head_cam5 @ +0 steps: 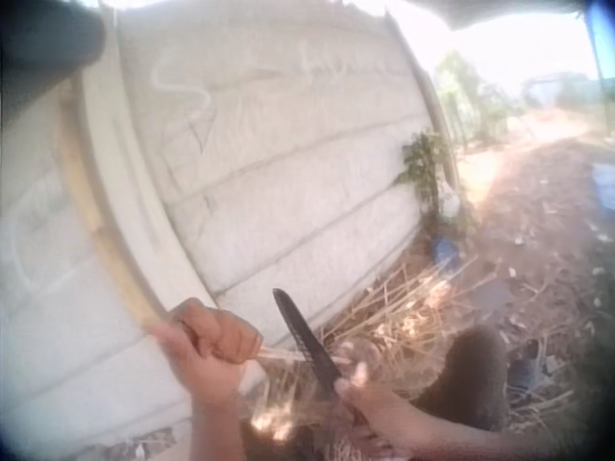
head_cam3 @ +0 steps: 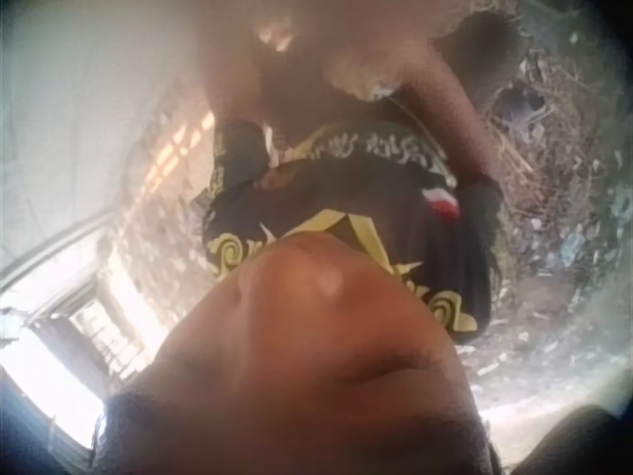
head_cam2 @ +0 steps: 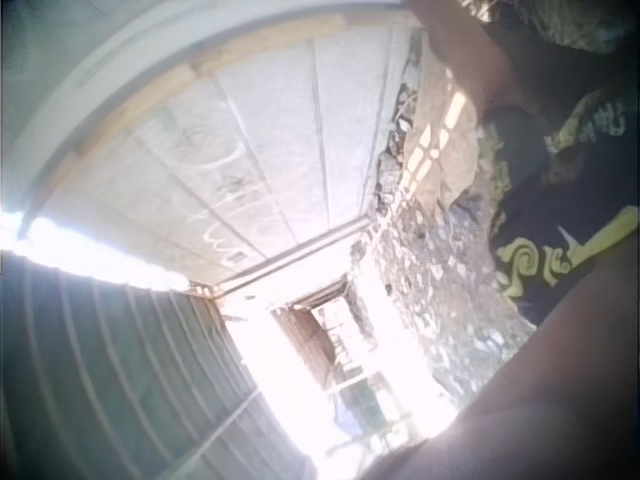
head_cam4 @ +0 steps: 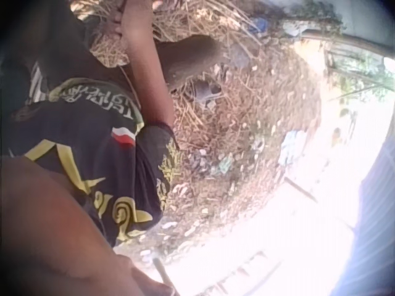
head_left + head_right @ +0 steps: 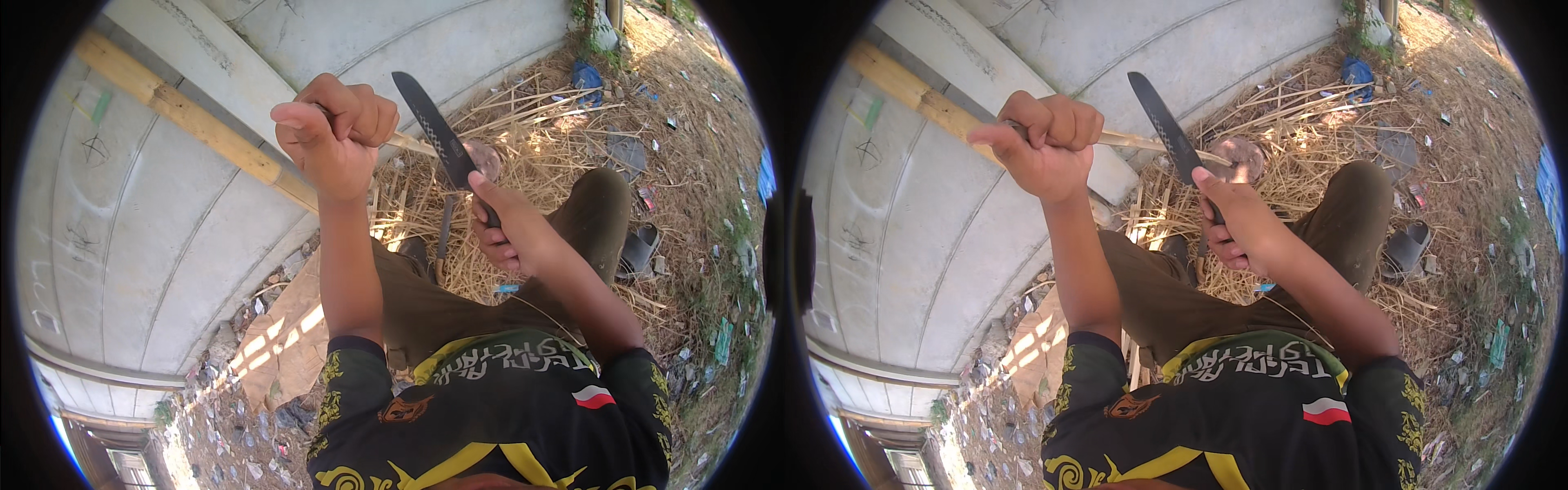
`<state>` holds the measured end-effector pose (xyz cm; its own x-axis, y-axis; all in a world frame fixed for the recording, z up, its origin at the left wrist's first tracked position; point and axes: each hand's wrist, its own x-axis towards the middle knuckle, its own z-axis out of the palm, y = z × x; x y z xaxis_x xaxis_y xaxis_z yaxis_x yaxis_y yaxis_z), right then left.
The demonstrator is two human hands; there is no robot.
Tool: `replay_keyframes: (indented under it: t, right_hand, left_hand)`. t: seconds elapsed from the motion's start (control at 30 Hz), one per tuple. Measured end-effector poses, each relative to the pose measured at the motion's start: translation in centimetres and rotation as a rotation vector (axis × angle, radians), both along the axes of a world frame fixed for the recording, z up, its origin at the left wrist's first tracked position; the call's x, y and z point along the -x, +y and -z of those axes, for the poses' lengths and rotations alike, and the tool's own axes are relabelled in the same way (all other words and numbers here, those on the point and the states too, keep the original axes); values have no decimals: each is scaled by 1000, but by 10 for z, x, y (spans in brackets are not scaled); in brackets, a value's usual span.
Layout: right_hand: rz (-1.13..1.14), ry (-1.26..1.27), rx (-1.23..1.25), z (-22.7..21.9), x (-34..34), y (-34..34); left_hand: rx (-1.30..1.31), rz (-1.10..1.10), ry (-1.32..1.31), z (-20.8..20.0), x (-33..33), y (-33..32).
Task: The person sits on the ground and uses a knife to shave a long bamboo stick, peeling off thin strips of the outer layer. The person holds the stick with one hand and scrapes the knife along its length with the other, occasionally adjusting the grip.
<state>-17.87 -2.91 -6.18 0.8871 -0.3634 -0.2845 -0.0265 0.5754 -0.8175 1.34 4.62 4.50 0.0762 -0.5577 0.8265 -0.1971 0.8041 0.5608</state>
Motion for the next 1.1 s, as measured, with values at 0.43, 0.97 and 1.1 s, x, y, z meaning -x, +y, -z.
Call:
replay_keyframes:
  t: [0.43, 0.97, 1.1]
  right_hand:
    - [-47, 123, 284, 8, -1, -8]
    - [-15, -7, 278, 19, -27, -4]
    - [284, -173, 951, 44, -49, -2]
  left_hand:
    - [40, -117, -17, -4, 13, -7]
    - [-30, -120, 42, -11, -4, 3]
    - [-93, -98, -1, -13, 10, -1]
